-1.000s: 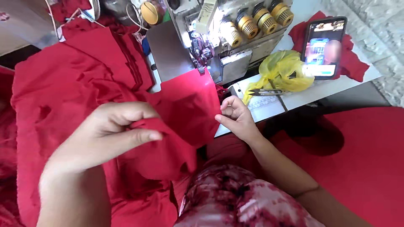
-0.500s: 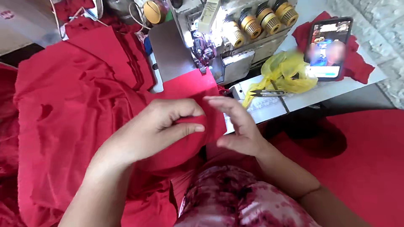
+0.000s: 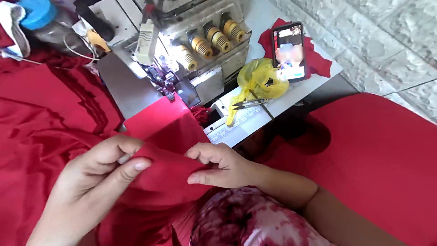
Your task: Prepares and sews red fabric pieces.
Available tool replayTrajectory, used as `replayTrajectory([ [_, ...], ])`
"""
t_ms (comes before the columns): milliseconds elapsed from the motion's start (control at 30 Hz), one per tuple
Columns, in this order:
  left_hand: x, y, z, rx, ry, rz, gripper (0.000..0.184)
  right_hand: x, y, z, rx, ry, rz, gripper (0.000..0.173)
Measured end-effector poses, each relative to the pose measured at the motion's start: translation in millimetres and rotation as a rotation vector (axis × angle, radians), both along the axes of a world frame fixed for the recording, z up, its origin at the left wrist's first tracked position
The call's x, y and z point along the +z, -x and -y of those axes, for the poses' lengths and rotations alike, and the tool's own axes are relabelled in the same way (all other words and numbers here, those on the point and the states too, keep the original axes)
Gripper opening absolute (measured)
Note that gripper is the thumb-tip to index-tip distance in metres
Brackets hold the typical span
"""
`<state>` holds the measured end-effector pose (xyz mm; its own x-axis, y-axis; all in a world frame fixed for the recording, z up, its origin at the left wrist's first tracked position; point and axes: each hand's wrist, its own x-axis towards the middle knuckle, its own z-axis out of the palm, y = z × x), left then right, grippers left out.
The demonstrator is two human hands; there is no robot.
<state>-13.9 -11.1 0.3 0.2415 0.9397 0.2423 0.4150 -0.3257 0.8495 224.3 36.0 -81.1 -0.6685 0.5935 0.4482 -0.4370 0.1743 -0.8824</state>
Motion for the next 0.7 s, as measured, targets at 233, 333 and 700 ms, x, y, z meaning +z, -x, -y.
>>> replayTrajectory([
  [233, -8, 3, -1, 0.169, -0.257, -0.162, 0.013, -49, -21, 29, 0.106, -0.006, 0.163, 0.018],
  [333, -31, -5, -12, 0.168, -0.262, -0.299, 0.020, -73, -35, 45, 0.041, 0.082, 0.236, 0.020],
  [700, -9, -22, -53, 0.105, -0.454, -0.349, 0.018, -68, -34, 35, -0.327, 0.332, 0.339, 0.051],
])
